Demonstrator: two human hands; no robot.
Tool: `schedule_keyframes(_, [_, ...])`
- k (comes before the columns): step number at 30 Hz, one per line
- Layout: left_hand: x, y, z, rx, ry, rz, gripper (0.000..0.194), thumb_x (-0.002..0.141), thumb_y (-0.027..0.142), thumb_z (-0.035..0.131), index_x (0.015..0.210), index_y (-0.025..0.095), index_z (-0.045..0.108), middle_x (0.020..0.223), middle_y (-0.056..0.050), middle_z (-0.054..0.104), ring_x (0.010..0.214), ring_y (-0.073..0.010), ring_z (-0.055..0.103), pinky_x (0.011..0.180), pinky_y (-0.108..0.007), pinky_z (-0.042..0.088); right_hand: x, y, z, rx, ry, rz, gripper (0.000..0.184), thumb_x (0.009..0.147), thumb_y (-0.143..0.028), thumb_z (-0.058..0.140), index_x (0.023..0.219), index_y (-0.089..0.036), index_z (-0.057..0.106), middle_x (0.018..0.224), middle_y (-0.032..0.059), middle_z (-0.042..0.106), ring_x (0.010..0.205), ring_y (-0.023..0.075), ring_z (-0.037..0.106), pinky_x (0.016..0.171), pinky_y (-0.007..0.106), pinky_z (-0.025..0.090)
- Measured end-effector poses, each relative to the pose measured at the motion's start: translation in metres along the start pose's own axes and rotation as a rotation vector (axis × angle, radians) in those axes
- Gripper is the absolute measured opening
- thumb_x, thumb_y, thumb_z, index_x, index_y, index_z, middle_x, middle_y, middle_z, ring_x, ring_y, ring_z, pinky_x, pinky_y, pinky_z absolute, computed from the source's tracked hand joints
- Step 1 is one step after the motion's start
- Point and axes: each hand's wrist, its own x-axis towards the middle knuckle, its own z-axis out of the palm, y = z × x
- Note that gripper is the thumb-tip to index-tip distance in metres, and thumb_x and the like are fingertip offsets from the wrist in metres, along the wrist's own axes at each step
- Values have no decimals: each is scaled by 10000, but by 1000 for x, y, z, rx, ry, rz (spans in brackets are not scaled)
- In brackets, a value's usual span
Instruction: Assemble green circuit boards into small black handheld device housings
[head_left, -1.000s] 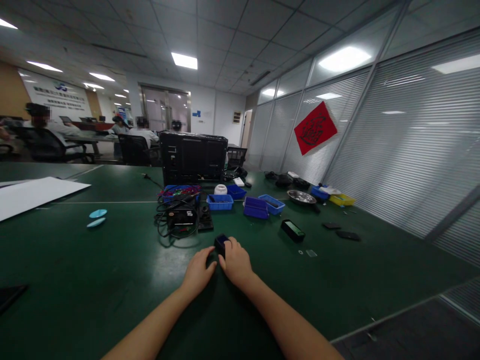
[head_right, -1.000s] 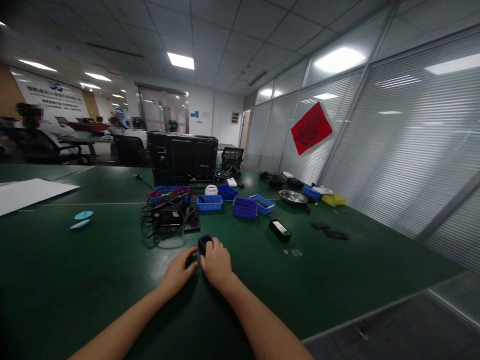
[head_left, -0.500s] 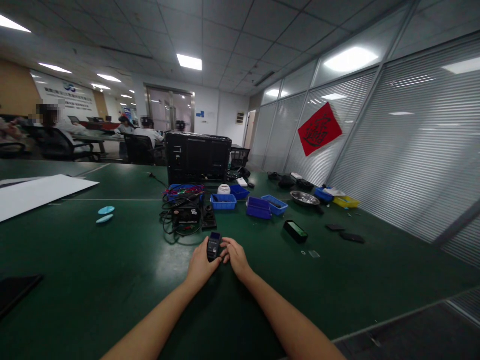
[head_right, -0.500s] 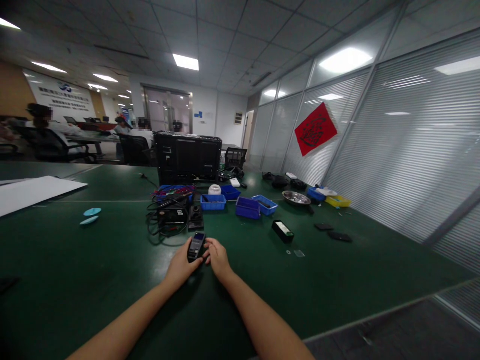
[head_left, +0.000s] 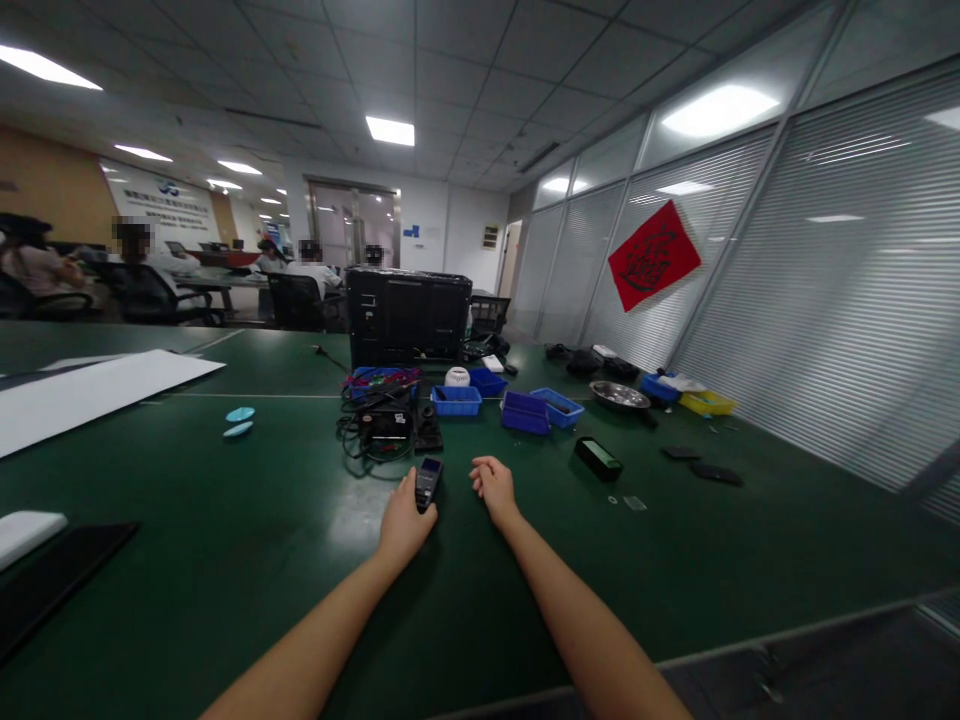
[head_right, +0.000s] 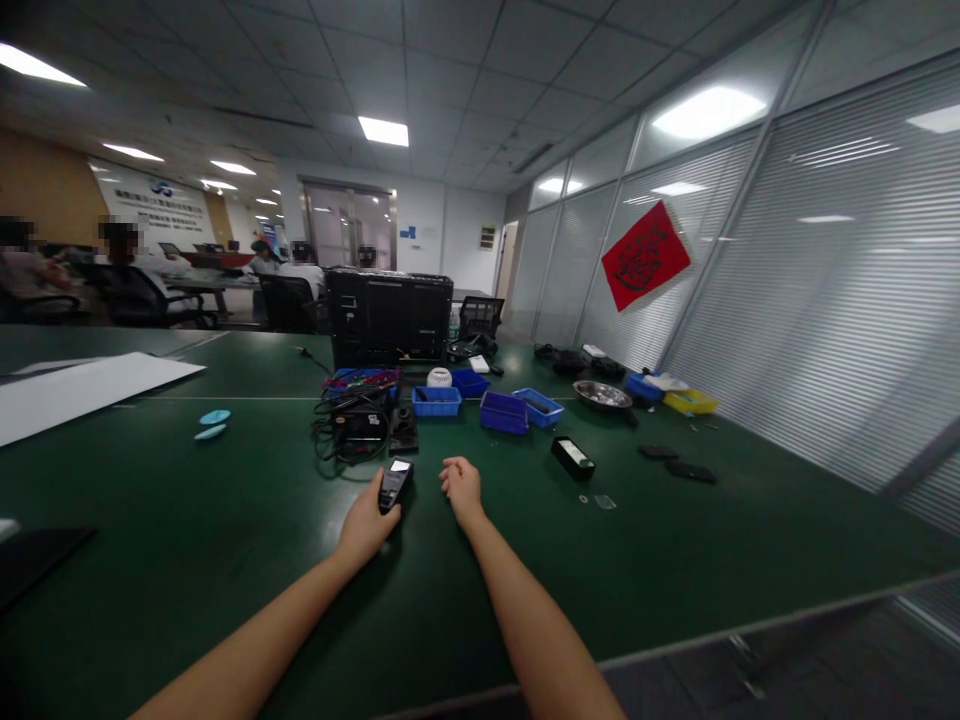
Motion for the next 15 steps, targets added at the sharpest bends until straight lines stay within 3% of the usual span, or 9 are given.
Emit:
schedule_keyframes(7, [-12, -20, -31, 124, 35, -38, 637, 715, 299, 477, 1304, 121, 311, 1280, -139, 466, 1174, -255, 434, 974, -359, 306, 3, 5, 1, -185, -75, -66, 264, 701, -244, 347, 827, -142, 556, 645, 5, 589, 468, 85, 507, 452, 187, 393])
schedule_keyframes(15, [-16, -58, -82, 247, 83, -204, 665, 753, 349, 429, 1334, 74, 255, 1278, -169, 462, 1205, -280, 400, 983, -393, 300, 10, 2, 0, -275, -132, -83, 206, 688, -193, 384, 769, -156, 569, 617, -10, 594, 475, 87, 514, 488, 190, 399])
